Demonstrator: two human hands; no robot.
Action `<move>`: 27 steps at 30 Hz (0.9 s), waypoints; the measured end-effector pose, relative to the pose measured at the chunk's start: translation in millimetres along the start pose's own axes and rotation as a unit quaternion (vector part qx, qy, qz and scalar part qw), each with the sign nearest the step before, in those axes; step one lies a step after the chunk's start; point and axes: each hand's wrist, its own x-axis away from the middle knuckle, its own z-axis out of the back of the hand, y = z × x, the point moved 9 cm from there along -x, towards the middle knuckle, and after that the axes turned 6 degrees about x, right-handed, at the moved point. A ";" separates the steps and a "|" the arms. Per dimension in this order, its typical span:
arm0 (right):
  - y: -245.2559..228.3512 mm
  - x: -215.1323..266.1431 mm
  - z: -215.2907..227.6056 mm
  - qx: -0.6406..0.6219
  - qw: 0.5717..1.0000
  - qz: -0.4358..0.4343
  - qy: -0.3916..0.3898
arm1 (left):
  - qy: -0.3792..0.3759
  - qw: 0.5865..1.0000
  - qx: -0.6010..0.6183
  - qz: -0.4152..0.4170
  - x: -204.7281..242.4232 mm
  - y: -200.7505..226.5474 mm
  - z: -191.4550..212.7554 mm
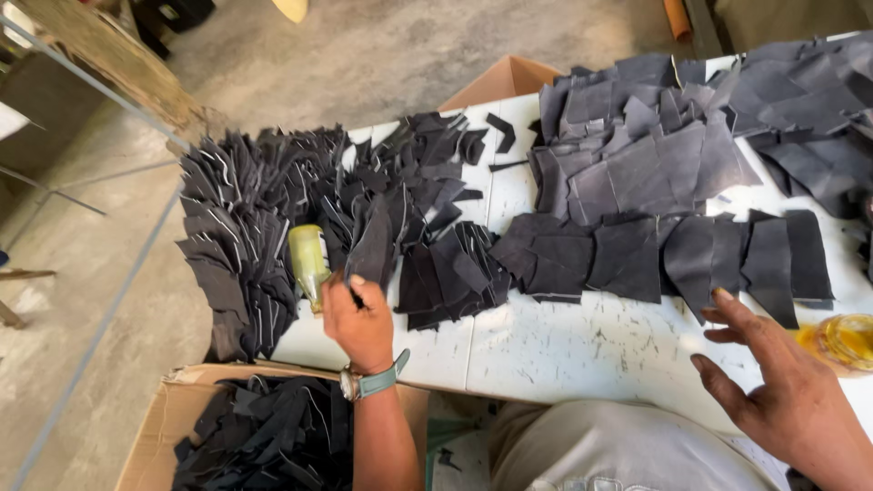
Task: The person repeatedly rubs the edges of small black leather pieces with a yellow substance from a small jar. They handle the pieces one at a time, applying the substance to the edges and then placing them back on the table.
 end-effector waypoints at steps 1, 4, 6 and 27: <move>-1.3 -0.4 0.4 0.000 1.000 0.001 0.003 | -0.009 1.000 0.003 0.005 3.5 1.4 -4.2; -3.9 1.9 -0.5 0.006 1.000 -0.014 -0.011 | -0.226 0.971 0.064 0.041 35.6 9.9 -58.8; -0.9 2.3 -4.9 0.019 0.998 -0.043 -0.043 | -0.266 0.950 0.137 0.094 53.2 5.0 -72.1; -5.6 -0.7 8.3 0.007 1.000 -0.008 0.023 | 0.013 0.997 0.081 0.018 1.8 -15.2 29.1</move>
